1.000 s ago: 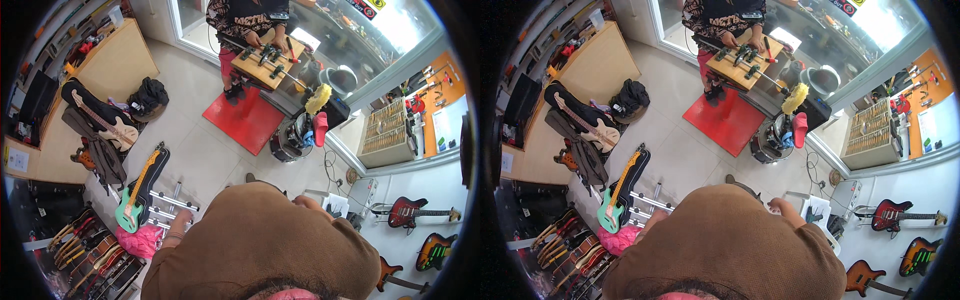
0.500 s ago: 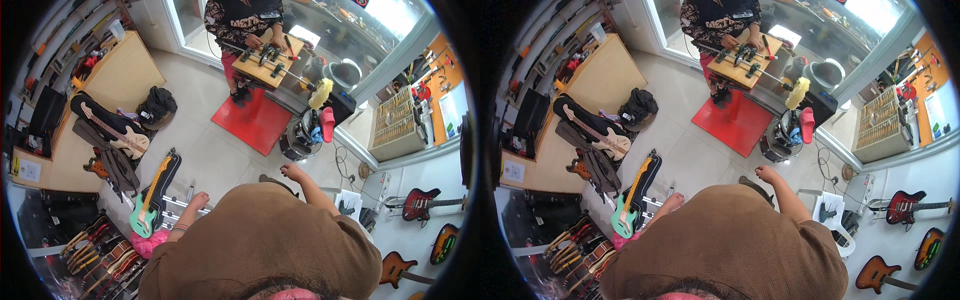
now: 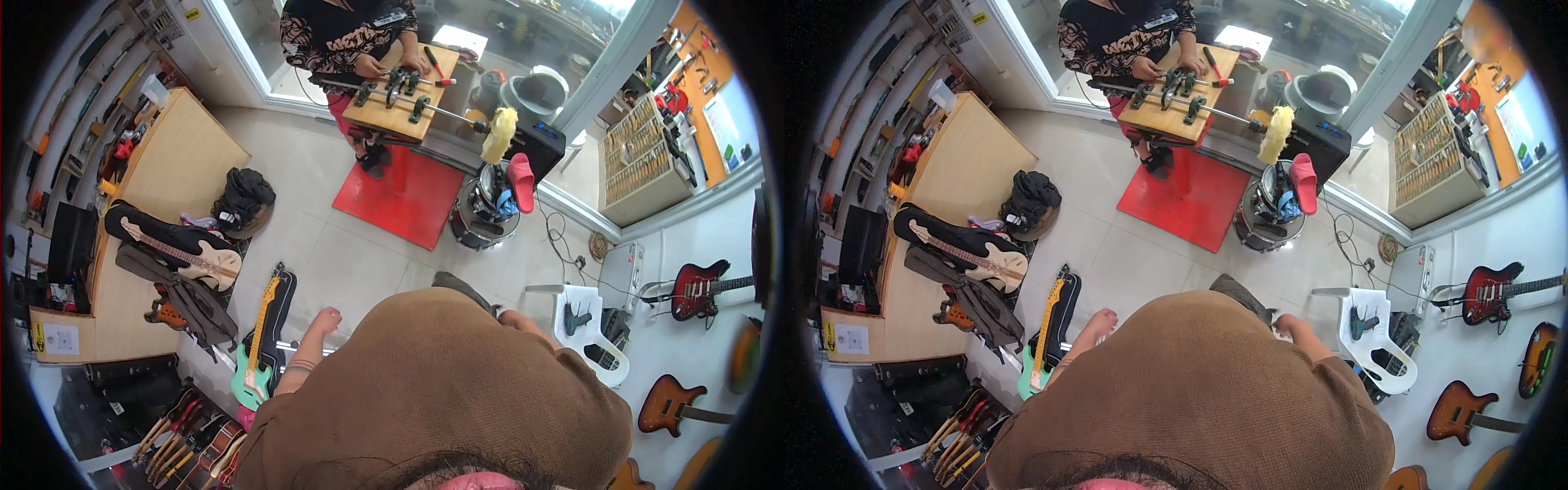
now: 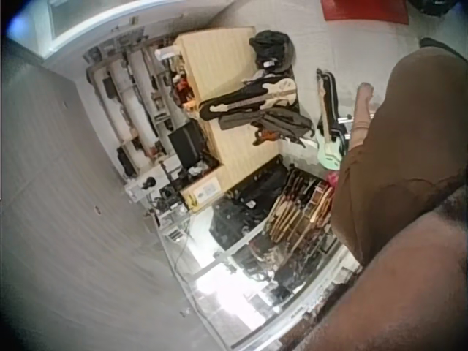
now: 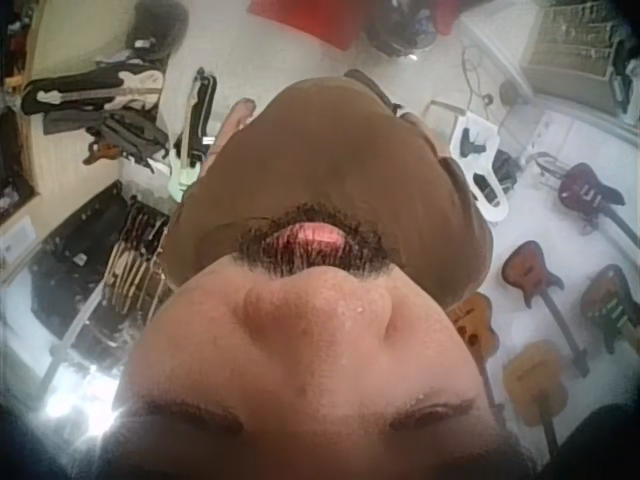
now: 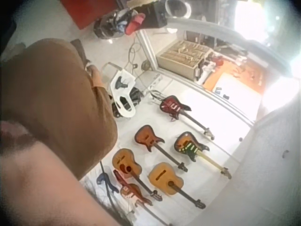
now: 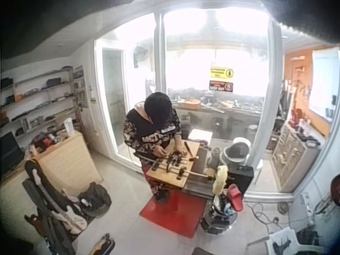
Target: The person holds a power drill and uses it to drill holes into a wooden board mounted with clamps on a workbench, while another person assists by steadying the board.
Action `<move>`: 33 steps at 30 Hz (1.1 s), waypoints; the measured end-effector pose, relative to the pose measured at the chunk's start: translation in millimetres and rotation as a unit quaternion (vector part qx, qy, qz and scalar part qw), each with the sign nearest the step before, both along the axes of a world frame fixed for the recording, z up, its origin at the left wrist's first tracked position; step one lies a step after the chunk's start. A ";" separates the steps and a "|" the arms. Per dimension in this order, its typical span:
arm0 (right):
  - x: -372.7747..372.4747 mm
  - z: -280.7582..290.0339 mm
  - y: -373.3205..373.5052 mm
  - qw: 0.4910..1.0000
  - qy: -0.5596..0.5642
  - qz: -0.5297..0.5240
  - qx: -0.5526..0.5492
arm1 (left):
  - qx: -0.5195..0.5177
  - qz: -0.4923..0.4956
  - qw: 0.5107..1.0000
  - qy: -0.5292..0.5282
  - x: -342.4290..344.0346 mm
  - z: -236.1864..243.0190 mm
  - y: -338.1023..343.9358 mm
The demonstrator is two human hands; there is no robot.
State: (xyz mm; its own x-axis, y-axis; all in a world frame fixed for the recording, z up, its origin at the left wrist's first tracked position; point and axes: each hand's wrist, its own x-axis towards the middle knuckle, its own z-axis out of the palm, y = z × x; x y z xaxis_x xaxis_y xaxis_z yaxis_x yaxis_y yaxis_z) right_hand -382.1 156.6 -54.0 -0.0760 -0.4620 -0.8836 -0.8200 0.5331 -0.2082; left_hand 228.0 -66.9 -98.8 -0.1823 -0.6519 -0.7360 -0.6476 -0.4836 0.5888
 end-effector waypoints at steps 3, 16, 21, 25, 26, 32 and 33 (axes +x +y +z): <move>-38.7 -40.7 2.9 1.000 -0.005 0.003 0.003 | -0.026 -0.106 0.994 -0.007 -46.7 4.5 -12.1; -167.6 68.5 -302.5 0.715 -0.145 -0.462 -0.504 | 0.045 -0.068 0.993 -0.083 -145.2 108.6 -45.5; -204.2 64.2 -365.0 0.742 -0.271 -0.485 -0.376 | -0.030 -0.231 0.958 -0.166 -157.6 53.1 -94.5; -278.4 -51.8 -320.0 0.918 -0.098 -0.278 -0.267 | -0.061 -0.132 0.986 -0.079 -277.6 90.0 -157.5; -282.2 -80.1 -308.1 0.951 -0.026 -0.181 -0.251 | -0.068 -0.129 0.988 -0.058 -291.7 99.9 -168.0; -267.3 -134.5 -233.9 0.993 -0.043 -0.108 -0.017 | -0.162 -0.197 0.965 -0.053 -361.0 154.5 -219.2; -247.2 -112.1 -234.4 0.975 -0.097 -0.196 -0.026 | -0.229 -0.244 0.939 -0.078 -358.3 169.5 -225.3</move>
State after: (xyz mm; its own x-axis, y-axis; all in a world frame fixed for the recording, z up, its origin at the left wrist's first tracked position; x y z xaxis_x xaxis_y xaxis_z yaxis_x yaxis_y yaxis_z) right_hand -629.3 -77.8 -166.1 -0.0901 -0.4750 -0.8754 -0.4977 0.7828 -0.3736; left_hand -130.2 -292.2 70.7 -0.4552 -0.7730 -0.4418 -0.8217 0.1735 0.5429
